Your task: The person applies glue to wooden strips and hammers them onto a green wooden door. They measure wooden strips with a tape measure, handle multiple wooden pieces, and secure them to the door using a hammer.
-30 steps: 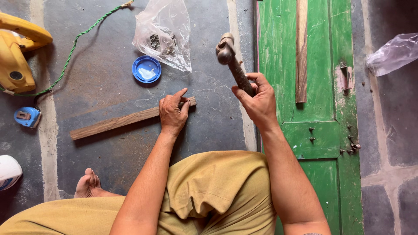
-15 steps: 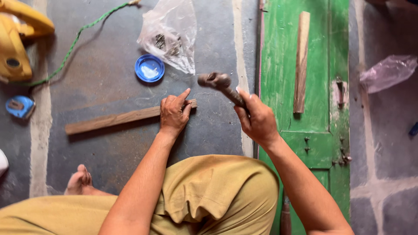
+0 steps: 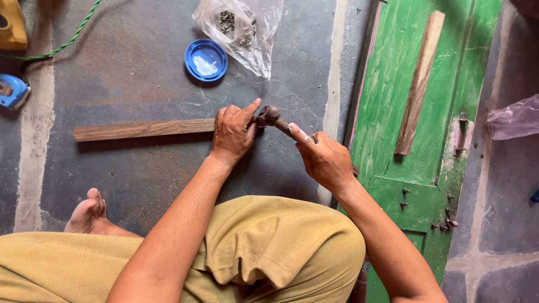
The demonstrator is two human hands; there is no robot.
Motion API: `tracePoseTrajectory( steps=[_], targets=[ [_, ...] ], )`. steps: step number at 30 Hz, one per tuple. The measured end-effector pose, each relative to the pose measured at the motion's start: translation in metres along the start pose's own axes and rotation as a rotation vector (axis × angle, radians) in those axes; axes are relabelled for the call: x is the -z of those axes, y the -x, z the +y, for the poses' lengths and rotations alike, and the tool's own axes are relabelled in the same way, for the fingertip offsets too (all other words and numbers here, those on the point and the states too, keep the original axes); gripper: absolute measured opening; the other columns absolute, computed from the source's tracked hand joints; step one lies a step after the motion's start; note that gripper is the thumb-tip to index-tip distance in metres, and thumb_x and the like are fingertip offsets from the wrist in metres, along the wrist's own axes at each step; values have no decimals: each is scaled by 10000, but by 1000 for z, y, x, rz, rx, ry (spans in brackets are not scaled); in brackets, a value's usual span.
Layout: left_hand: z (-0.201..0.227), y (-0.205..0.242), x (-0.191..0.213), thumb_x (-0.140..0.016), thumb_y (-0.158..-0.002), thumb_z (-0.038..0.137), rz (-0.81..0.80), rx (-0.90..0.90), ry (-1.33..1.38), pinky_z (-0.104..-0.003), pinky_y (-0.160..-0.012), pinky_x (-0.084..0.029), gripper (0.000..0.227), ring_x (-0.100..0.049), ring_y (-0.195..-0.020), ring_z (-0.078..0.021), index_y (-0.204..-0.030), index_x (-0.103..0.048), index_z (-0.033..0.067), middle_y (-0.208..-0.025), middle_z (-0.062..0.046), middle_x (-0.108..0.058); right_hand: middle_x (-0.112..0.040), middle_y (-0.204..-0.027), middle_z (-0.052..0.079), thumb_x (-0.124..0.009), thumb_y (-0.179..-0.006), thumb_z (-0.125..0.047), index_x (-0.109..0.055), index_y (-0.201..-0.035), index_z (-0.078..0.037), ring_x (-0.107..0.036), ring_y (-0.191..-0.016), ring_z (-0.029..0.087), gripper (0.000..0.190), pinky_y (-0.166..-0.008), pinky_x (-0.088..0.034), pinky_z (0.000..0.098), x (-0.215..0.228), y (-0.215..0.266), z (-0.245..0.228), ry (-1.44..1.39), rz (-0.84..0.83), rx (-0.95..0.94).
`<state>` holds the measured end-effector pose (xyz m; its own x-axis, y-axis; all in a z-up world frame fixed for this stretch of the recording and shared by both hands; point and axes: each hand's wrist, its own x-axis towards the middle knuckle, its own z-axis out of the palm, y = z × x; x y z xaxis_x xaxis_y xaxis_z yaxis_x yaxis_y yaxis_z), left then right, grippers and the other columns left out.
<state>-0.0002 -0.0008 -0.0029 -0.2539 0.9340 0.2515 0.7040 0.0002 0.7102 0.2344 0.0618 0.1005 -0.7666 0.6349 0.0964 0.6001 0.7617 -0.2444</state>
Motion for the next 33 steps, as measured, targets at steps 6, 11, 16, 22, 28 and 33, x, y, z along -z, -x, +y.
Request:
tracePoseTrajectory(
  steps=[6,11,16,22,28,33],
  targets=[
    [3,-4,6,-791,-882,125,6,-11,32,-375,-935,-440,471,-604,-879,-189,-1339,-677,134,-860,-11,-653,-593,-804,53,-714,-984,-135,-502,-1524,-279,-570,-624,210,598,-554,-462,374,-1,1,-2,-106,128,18],
    [5,-6,4,-761,-906,102,9,-48,24,-400,-1010,-416,493,-632,-948,-171,-1373,-627,185,-910,24,-677,-582,-771,47,-728,-975,-137,-509,-1519,-267,-556,-597,186,601,-537,-463,363,-9,7,3,-144,104,-82],
    [2,-1,1,-744,-919,94,-11,-55,26,-435,-1082,-394,676,-636,-978,-170,-1515,-437,180,-944,32,-677,-574,-751,33,-727,-986,-132,-512,-1514,-277,-541,-576,161,588,-513,-456,345,-14,12,5,-166,88,-105],
    [-1,1,-3,-780,-873,99,-11,-39,34,-444,-1073,-398,728,-644,-1001,-196,-1510,-431,138,-952,23,-689,-602,-792,42,-715,-1004,-145,-509,-1524,-265,-552,-601,183,572,-513,-446,355,-10,9,4,-48,104,29],
    [-4,-4,-4,-787,-855,100,27,-73,54,-457,-1051,-406,717,-639,-1003,-233,-1490,-454,91,-943,8,-708,-601,-818,55,-689,-1011,-166,-524,-1515,-297,-569,-617,212,547,-547,-467,374,-1,0,-1,-110,166,17],
    [-4,-2,-7,-789,-870,97,27,-48,19,-437,-1047,-418,681,-636,-1022,-252,-1479,-485,107,-962,-18,-703,-573,-752,72,-751,-949,-138,-588,-1451,-285,-562,-592,255,549,-540,-460,404,1,3,-2,-20,81,1]
  ],
)
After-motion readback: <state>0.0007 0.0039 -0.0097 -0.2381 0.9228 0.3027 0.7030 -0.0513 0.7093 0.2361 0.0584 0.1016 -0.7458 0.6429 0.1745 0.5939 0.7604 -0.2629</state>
